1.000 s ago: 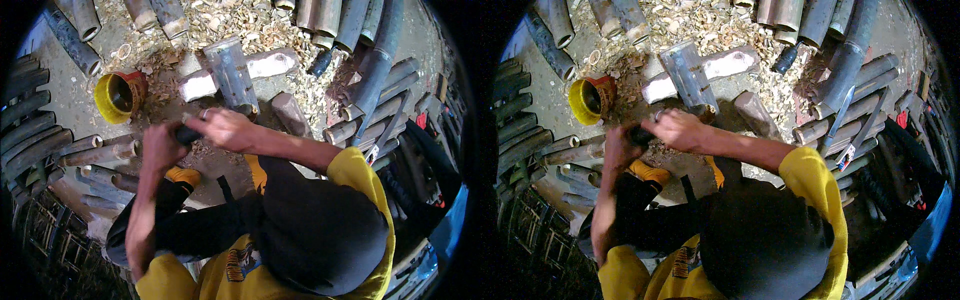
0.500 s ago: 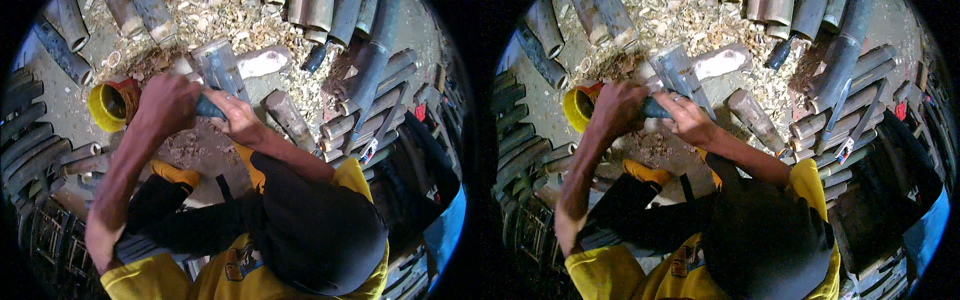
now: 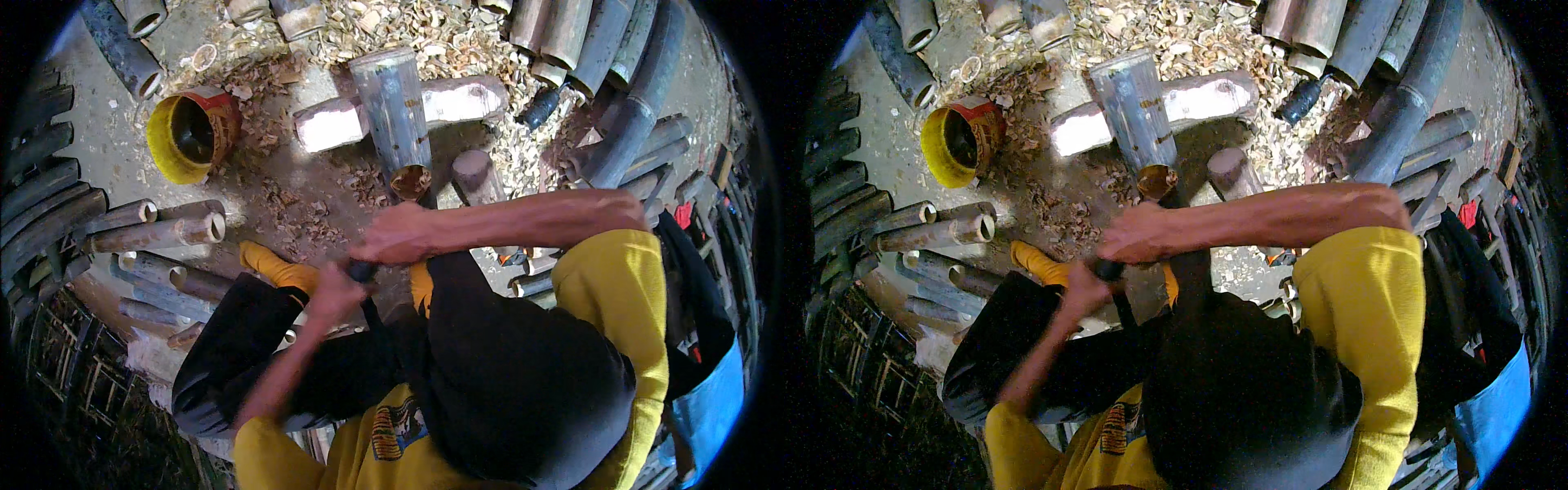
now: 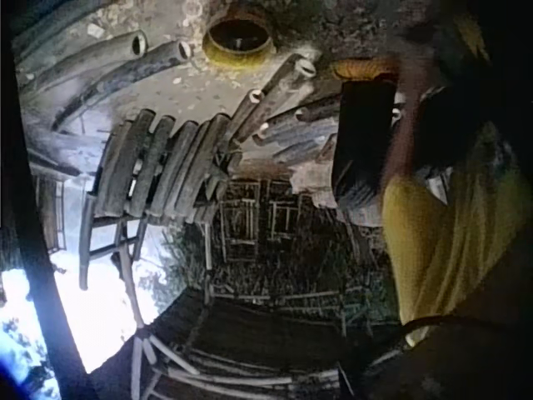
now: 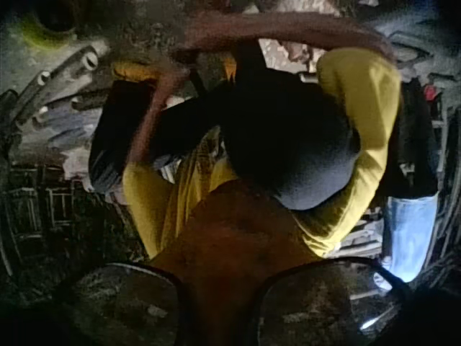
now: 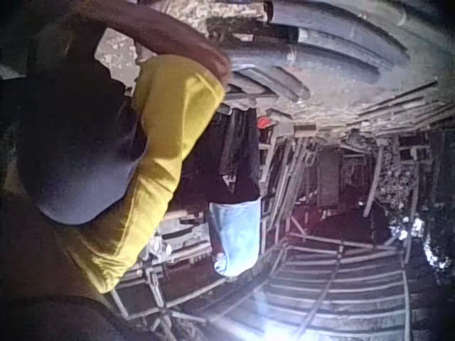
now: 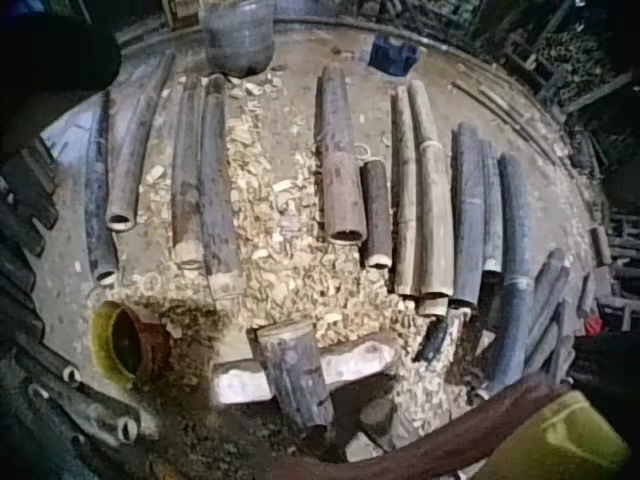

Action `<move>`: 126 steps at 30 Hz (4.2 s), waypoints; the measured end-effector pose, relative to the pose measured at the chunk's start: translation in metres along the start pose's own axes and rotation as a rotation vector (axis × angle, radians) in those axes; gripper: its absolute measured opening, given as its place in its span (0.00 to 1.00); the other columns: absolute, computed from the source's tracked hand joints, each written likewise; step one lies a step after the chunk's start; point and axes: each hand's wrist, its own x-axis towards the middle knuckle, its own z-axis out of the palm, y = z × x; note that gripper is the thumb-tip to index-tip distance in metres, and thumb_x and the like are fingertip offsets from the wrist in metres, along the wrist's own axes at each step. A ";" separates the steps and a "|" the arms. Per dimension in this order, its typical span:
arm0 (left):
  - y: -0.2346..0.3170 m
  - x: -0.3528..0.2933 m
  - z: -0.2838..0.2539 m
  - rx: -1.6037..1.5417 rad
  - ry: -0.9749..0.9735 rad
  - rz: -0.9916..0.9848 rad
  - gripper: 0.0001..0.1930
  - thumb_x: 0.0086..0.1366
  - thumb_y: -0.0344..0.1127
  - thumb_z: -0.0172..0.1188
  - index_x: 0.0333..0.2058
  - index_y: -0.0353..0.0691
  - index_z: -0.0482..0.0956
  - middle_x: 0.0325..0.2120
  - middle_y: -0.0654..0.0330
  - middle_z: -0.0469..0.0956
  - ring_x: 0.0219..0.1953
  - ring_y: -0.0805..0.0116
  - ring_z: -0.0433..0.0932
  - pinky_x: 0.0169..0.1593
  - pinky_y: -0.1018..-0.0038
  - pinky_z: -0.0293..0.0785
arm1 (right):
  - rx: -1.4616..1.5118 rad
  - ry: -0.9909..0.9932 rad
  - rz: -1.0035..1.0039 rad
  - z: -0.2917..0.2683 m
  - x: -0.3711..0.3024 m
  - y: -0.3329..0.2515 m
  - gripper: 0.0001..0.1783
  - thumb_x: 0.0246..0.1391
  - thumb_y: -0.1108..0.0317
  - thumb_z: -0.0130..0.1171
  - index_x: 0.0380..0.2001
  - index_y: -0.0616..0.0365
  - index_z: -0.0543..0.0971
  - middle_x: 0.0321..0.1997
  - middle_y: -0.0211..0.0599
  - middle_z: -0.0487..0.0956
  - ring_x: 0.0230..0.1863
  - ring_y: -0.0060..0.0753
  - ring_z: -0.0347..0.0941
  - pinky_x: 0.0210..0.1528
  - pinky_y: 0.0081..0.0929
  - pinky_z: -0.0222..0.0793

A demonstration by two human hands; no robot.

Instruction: The person uses a curved blade to shave the edges and inner surfaces of bamboo pieces, occasionally picking up larger bamboo poles to check their fit or position them on the ground.

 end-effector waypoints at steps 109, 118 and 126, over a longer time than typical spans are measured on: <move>0.102 0.046 0.021 -0.199 -0.375 -0.019 0.11 0.58 0.35 0.47 0.32 0.32 0.72 0.29 0.54 0.73 0.28 0.63 0.75 0.34 0.75 0.77 | 0.794 0.408 1.050 0.078 -0.091 -0.043 0.24 0.41 0.70 0.57 0.45 0.60 0.65 0.28 0.54 0.75 0.38 0.54 0.72 0.36 0.43 0.69; 0.089 0.055 0.098 -1.253 -0.251 0.034 0.18 0.61 0.41 0.44 0.44 0.32 0.63 0.43 0.49 0.68 0.43 0.57 0.72 0.48 0.63 0.72 | 0.122 0.097 0.571 -0.028 -0.144 0.000 0.21 0.36 0.72 0.58 0.38 0.61 0.68 0.24 0.50 0.75 0.29 0.52 0.73 0.35 0.41 0.70; 0.072 0.048 0.029 -0.393 -0.363 -0.048 0.20 0.63 0.47 0.45 0.40 0.33 0.70 0.37 0.53 0.74 0.38 0.62 0.75 0.41 0.67 0.72 | 0.524 0.561 0.763 0.106 -0.077 -0.023 0.22 0.46 0.67 0.51 0.46 0.63 0.65 0.23 0.50 0.75 0.22 0.53 0.71 0.22 0.45 0.64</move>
